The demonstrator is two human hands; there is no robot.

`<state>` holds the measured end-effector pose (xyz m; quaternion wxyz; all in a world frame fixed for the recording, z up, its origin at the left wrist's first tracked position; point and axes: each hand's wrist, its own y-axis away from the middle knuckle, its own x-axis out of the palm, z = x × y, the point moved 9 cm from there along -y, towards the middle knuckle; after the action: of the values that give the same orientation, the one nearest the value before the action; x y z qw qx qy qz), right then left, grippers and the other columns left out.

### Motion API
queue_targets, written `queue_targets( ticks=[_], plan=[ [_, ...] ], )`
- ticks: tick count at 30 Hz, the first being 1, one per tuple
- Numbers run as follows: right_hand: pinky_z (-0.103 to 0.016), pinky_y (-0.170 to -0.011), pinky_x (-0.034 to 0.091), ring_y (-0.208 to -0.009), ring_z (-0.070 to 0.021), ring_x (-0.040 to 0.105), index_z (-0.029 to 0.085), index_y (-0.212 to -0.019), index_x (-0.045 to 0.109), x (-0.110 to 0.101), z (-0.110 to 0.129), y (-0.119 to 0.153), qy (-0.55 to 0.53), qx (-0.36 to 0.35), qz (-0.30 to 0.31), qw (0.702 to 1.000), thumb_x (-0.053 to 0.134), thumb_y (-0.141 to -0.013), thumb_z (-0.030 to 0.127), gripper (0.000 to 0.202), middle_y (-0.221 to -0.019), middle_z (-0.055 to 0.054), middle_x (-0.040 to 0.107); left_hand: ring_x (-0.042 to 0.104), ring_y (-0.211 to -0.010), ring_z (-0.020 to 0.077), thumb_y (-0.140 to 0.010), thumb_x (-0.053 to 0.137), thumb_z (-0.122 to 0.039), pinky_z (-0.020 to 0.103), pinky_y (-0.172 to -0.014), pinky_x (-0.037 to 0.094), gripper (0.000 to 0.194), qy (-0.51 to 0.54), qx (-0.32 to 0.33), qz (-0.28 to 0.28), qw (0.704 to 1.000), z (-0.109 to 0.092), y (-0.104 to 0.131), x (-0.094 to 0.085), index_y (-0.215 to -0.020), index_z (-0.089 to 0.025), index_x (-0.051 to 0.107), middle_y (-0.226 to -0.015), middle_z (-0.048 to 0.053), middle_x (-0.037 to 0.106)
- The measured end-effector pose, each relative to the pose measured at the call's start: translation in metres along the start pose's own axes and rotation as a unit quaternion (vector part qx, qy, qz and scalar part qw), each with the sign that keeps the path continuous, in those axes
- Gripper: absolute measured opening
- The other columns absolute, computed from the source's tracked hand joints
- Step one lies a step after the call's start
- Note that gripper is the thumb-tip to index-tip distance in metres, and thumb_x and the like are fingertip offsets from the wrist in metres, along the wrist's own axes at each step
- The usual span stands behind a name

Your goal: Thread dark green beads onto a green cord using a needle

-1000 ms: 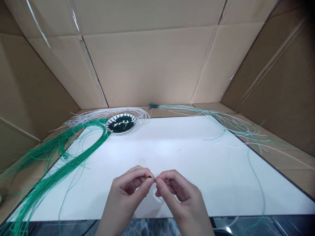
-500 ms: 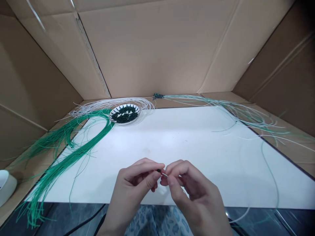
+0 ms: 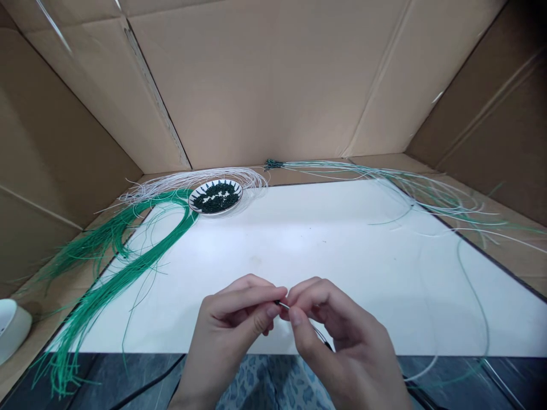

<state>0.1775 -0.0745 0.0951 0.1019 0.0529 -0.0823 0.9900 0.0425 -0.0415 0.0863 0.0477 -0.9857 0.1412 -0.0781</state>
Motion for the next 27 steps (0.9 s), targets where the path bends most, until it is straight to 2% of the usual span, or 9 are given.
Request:
queue_targets(
  ticks=[7,14,19,22,27],
  plan=[
    [-0.025,-0.068,0.053,-0.069,-0.0132,0.067,0.024,-0.069,0.059,0.0,0.004,-0.001,0.016,-0.012,0.006,1.0,0.063,-0.081,0.014,0.016,-0.072,0.006,0.067,0.06,-0.067,0.0111,-0.081,0.075,-0.009,0.016,-0.055,0.049,0.03,0.005,-0.009,-0.066,0.998,-0.007,0.005,-0.002,-0.091,-0.034,0.088,-0.08,0.002,0.073],
    [-0.023,-0.068,0.053,-0.069,-0.0131,0.066,0.024,-0.067,0.057,-0.002,0.007,-0.002,0.044,-0.011,-0.013,0.999,0.063,-0.078,0.014,0.016,-0.072,0.005,0.068,0.063,-0.075,0.0136,-0.084,0.072,-0.006,0.018,-0.063,0.05,0.034,-0.053,0.034,-0.064,0.996,-0.016,0.007,-0.003,-0.092,-0.035,0.088,-0.082,0.001,0.073],
    [-0.025,-0.071,0.053,-0.072,-0.0142,0.067,0.024,-0.067,0.058,0.001,0.006,-0.002,0.051,-0.006,0.006,0.999,0.062,-0.08,0.017,0.015,-0.075,0.003,0.071,0.065,-0.079,0.0126,-0.086,0.069,-0.002,0.017,-0.07,0.052,0.042,-0.115,0.086,-0.051,0.988,-0.023,0.007,-0.002,-0.098,-0.039,0.086,-0.085,-0.001,0.073],
    [-0.026,-0.073,0.053,-0.072,-0.014,0.066,0.024,-0.068,0.059,0.003,0.002,-0.003,0.038,0.02,0.02,0.999,0.063,-0.08,0.018,0.014,-0.076,0.004,0.07,0.066,-0.08,0.0125,-0.086,0.069,-0.001,0.016,-0.07,0.052,0.043,-0.125,0.107,-0.037,0.986,-0.026,0.006,0.0,-0.1,-0.038,0.085,-0.087,-0.001,0.073],
    [-0.03,-0.079,0.053,-0.074,-0.0158,0.066,0.024,-0.067,0.058,0.001,-0.007,-0.003,0.02,0.075,0.018,0.997,0.064,-0.08,0.023,0.015,-0.076,0.003,0.069,0.067,-0.078,0.0131,-0.085,0.07,-0.001,0.017,-0.069,0.053,0.039,-0.107,0.097,-0.037,0.989,-0.024,0.005,0.002,-0.093,-0.035,0.086,-0.083,-0.001,0.075]
  ],
)
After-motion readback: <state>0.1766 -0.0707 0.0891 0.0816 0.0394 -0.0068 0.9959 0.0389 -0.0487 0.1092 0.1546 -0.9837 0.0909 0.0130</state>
